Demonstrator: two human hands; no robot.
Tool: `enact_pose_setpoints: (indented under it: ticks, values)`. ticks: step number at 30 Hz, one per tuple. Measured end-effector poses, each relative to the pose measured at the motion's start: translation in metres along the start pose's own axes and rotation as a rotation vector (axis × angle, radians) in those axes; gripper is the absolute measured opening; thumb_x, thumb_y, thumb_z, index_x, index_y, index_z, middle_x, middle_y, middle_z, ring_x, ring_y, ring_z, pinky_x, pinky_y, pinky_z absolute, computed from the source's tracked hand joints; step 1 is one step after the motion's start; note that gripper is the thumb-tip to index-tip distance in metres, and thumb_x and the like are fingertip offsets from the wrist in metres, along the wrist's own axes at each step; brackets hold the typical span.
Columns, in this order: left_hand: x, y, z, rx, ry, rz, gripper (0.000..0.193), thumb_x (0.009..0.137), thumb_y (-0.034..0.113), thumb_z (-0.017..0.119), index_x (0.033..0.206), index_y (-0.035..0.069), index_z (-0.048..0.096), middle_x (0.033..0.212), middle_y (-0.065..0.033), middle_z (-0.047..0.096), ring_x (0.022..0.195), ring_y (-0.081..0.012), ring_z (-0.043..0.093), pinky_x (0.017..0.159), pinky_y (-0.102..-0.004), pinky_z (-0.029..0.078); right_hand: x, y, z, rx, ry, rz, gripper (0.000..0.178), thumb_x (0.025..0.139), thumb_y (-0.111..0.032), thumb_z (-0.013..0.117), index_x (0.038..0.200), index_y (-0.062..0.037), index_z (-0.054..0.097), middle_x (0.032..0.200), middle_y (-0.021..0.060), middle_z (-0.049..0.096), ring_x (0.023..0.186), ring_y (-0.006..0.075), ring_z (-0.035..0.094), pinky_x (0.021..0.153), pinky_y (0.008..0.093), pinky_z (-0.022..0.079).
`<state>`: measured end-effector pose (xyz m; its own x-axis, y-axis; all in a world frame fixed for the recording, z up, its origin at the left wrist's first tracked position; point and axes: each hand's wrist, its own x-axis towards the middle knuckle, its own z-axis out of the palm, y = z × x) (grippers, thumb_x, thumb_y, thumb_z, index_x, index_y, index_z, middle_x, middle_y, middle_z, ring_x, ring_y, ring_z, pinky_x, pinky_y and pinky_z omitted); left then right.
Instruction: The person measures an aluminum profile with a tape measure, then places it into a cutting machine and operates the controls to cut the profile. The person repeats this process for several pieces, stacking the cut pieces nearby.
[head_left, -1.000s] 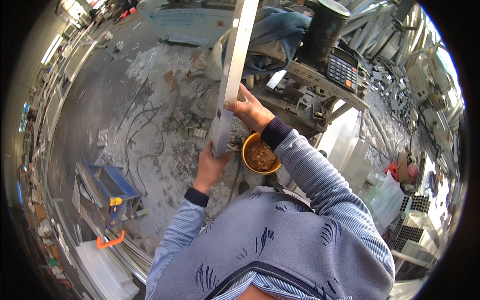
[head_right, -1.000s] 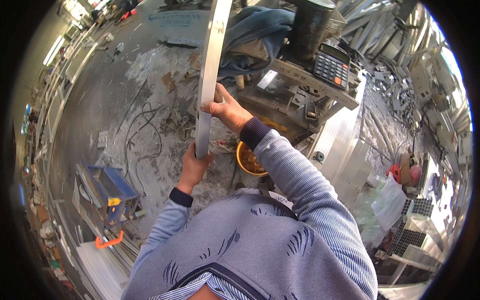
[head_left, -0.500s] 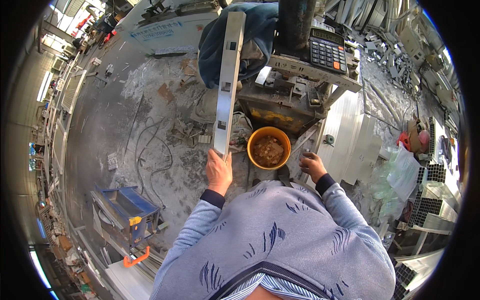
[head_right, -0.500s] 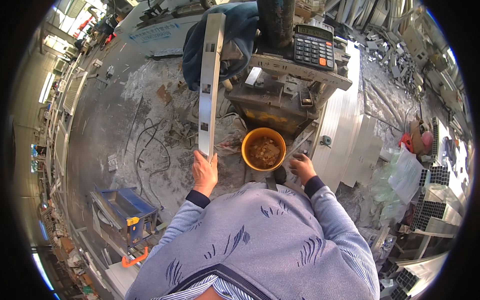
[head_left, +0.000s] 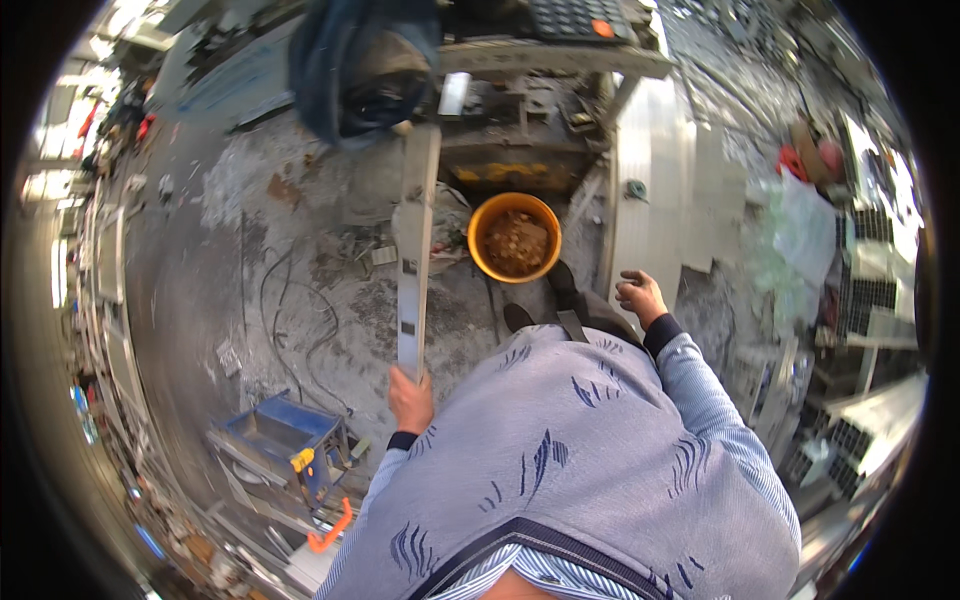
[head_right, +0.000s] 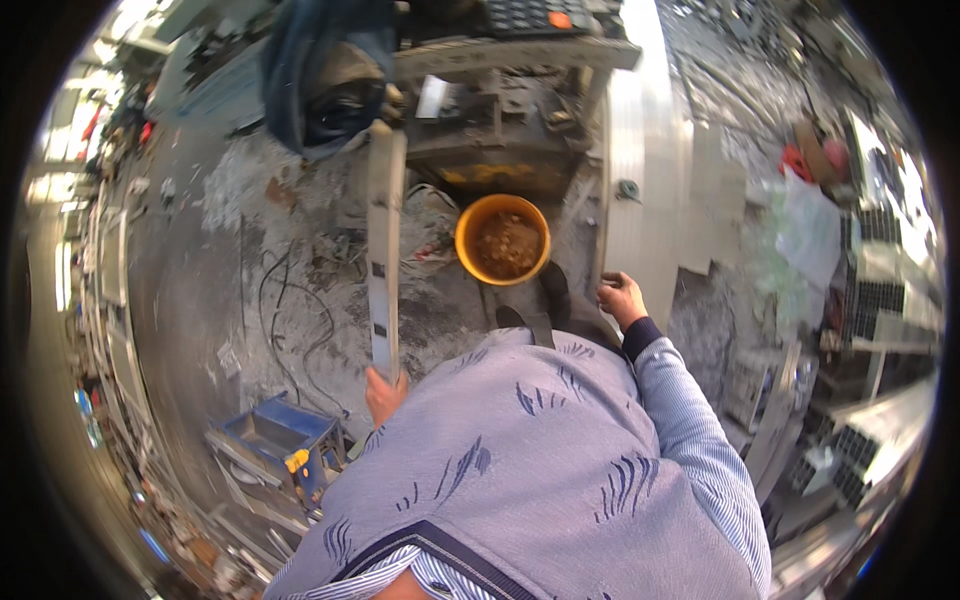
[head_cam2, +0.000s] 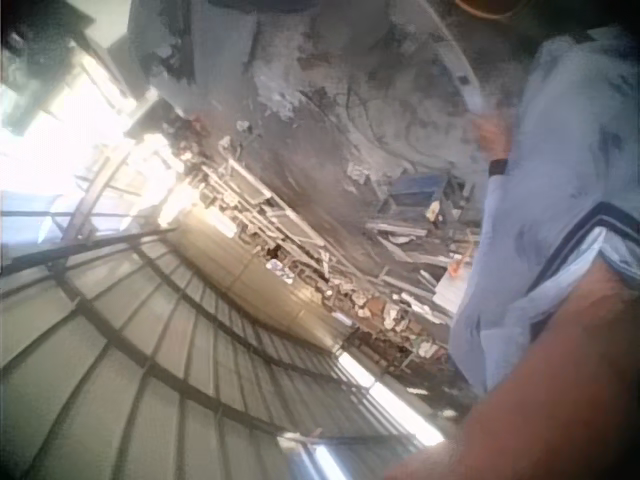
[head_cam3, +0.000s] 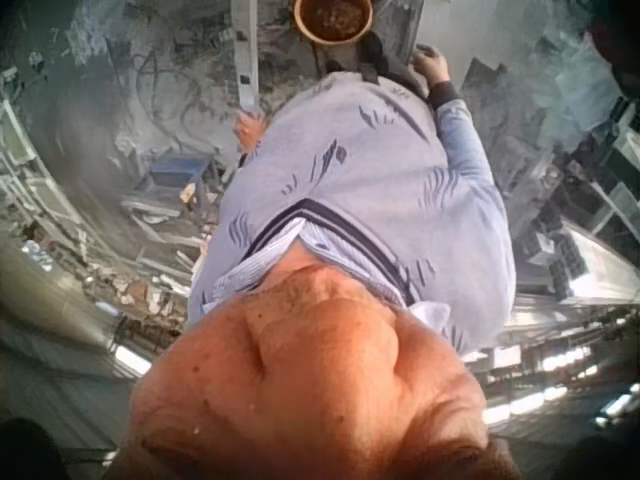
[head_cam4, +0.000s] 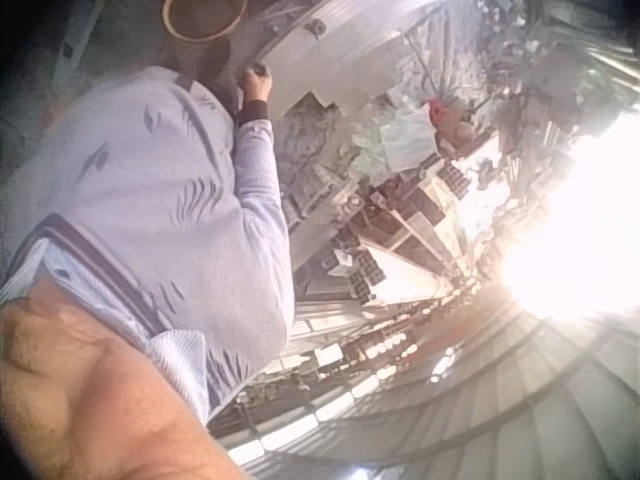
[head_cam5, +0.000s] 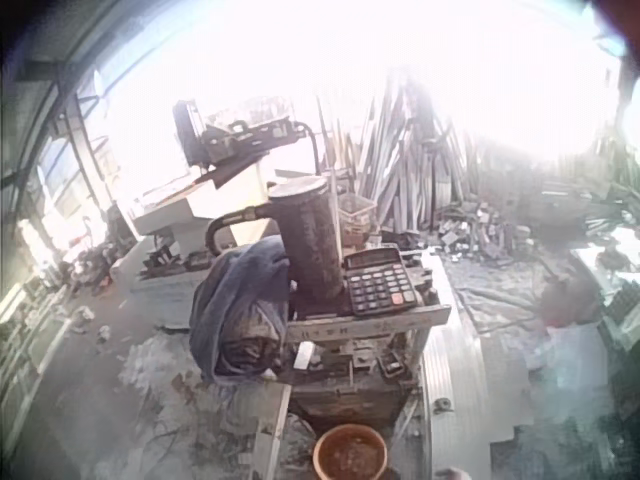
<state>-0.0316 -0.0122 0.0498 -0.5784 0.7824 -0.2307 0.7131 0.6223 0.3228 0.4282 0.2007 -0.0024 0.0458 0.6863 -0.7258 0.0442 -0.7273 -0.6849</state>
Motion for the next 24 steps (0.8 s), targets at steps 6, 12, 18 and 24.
enact_pose_setpoints:
  ticks: [6,12,18,24]
  values:
    - [-0.042,-0.148,-0.001,0.38,-0.563,-0.039,0.061,0.078,0.046,0.081,0.111,0.003,0.052,0.093,-0.0281,0.067,0.092,-0.0505,0.065,0.077,-0.0563,0.051,0.009,0.047,-0.047,0.12,0.092,0.094,0.051,0.089,-0.008,0.069,0.136,0.0057,0.055,0.103,0.0112,0.066,0.08,0.0173,0.067,0.067,0.0295,0.055]
    - [-0.035,-0.154,-0.022,0.529,-0.937,-0.18,0.061,0.08,0.047,0.08,0.113,0.001,0.056,0.094,-0.0278,0.069,0.094,-0.0482,0.067,0.078,-0.0538,0.052,0.118,0.081,-0.09,0.084,0.295,0.127,0.044,0.083,-0.004,0.065,0.126,0.0037,0.063,0.092,0.0143,0.072,0.071,0.0174,0.069,0.055,0.0306,0.053]
    - [0.01,-0.075,-0.046,0.597,-1.065,-0.234,0.062,0.082,0.049,0.078,0.116,0.0,0.06,0.096,-0.0276,0.07,0.096,-0.0458,0.069,0.08,-0.0512,0.053,0.257,0.083,-0.105,-0.498,0.405,-0.052,0.043,0.076,-0.019,0.068,0.118,-0.0094,0.071,0.103,0.0228,0.074,0.102,0.0344,0.072,0.095,0.0416,0.055]
    - [0.054,0.001,-0.039,0.655,-1.146,-0.278,0.063,0.085,0.05,0.076,0.119,-0.001,0.063,0.098,-0.0274,0.072,0.097,-0.0434,0.071,0.081,-0.0487,0.054,0.365,0.044,-0.1,-0.671,0.455,0.051,0.056,0.081,-0.018,0.068,0.137,-0.018,0.06,0.131,0.0221,0.062,0.122,0.0394,0.063,0.104,0.0473,0.051]
